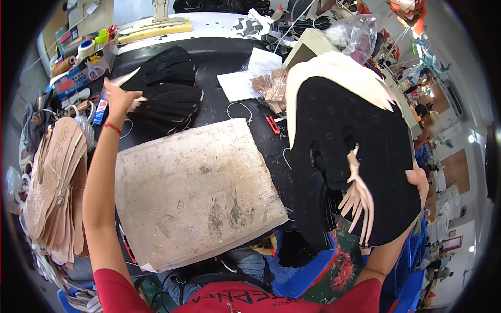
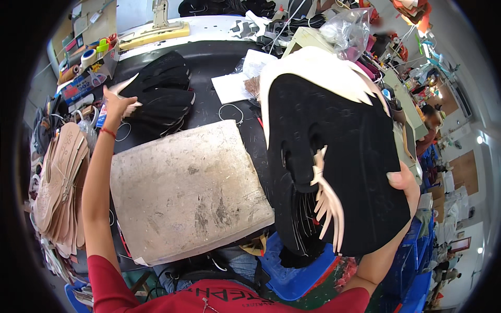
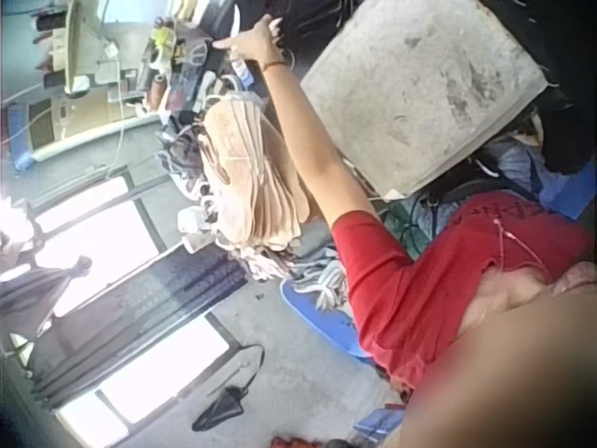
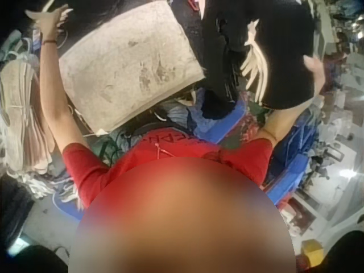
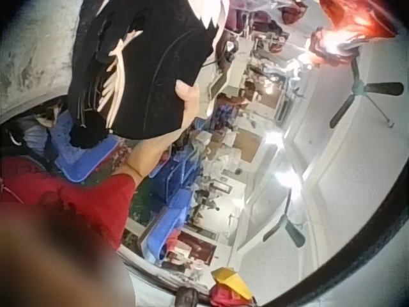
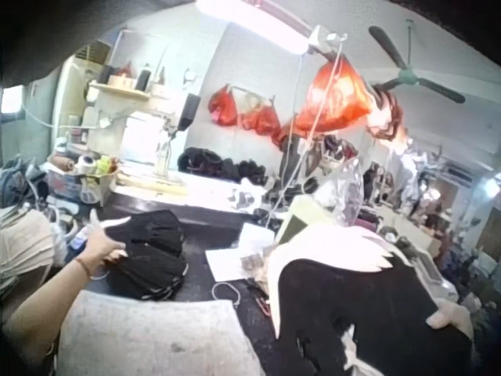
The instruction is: Sorting and bundling leather shoe upper components in a factory.
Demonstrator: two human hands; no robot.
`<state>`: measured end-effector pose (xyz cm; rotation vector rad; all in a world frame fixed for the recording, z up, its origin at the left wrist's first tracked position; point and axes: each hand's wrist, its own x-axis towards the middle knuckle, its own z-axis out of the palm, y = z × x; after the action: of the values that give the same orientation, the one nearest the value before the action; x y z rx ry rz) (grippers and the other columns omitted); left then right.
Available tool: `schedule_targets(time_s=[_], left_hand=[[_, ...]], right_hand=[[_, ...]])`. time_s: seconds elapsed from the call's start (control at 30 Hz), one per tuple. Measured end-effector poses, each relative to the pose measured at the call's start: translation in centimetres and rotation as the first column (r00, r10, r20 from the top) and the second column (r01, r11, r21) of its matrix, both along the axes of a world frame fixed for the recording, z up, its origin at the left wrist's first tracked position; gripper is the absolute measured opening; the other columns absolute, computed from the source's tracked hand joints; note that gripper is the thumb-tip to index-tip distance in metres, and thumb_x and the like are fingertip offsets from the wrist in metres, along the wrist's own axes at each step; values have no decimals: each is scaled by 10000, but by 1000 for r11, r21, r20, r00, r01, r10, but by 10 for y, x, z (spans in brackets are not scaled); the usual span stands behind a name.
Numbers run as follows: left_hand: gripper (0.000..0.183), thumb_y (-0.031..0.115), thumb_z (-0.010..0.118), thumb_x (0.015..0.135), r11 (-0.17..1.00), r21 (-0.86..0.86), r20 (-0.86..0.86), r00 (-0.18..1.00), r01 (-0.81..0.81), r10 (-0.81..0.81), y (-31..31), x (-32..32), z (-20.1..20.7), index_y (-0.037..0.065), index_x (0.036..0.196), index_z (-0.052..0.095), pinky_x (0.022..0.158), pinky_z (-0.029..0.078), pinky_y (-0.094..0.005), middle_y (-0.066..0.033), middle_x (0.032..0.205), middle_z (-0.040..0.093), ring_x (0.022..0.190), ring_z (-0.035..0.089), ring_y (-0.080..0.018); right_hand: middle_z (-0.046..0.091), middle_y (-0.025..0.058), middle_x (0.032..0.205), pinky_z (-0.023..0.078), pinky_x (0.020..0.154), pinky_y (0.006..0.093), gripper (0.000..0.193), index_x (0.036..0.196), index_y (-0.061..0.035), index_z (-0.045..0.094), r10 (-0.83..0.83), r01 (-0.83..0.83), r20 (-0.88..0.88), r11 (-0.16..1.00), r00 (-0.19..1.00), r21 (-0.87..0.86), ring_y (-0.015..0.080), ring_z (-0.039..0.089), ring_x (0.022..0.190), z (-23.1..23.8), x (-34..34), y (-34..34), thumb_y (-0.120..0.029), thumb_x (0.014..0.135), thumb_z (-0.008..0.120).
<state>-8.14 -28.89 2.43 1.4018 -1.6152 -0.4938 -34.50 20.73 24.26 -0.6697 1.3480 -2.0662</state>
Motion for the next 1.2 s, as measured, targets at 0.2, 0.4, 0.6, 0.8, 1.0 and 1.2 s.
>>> schedule_targets(time_s=[0.2,0.4,0.6,0.8,1.0,1.2], left_hand=[[1207,208,892,466,262,-530,486,542,807,-686,220,-87,156,62,1452,211,1144,129,-445,-192,1502,186,1409,123,-358],[1101,245,873,513,-138,99,762,-164,986,-626,283,-69,217,140,1416,252,1054,136,-676,-181,1299,481,1325,341,-316],[574,169,782,641,-385,187,161,-415,904,-895,316,-38,166,83,1141,514,609,489,-411,-124,846,649,731,640,-335],[659,30,842,602,51,265,-455,172,963,-874,333,7,132,-13,1158,491,576,507,-228,-65,870,658,694,630,-96],[623,42,679,776,661,457,-800,600,596,13,376,81,-10,-8,1322,382,958,429,-335,-120,1234,524,1088,548,-222],[481,141,624,866,735,505,-623,780,452,-52,410,81,-12,-25,1278,441,908,415,-290,-86,1180,549,1026,539,-156]], right_hand=[[639,202,1050,495,907,348,697,1180,117,521,139,-73,-94,861,986,504,260,653,938,18,10,2,-93,525,635],[670,115,814,494,695,279,534,1087,45,585,818,-281,-277,459,504,843,160,647,723,44,58,-6,-202,636,729],[624,121,705,503,571,320,400,1021,-20,594,921,-357,-364,389,137,849,271,641,626,43,64,0,-218,690,701],[666,58,805,470,612,238,232,904,-21,677,633,-121,-748,773,199,623,127,627,687,88,55,-64,-211,771,685],[568,21,676,418,632,236,274,774,-16,596,240,-35,-918,970,315,242,98,505,632,24,-70,-119,-278,836,648],[610,211,941,457,844,432,410,953,8,564,256,638,-919,662,298,392,400,575,957,-143,-197,-109,-341,778,687]])
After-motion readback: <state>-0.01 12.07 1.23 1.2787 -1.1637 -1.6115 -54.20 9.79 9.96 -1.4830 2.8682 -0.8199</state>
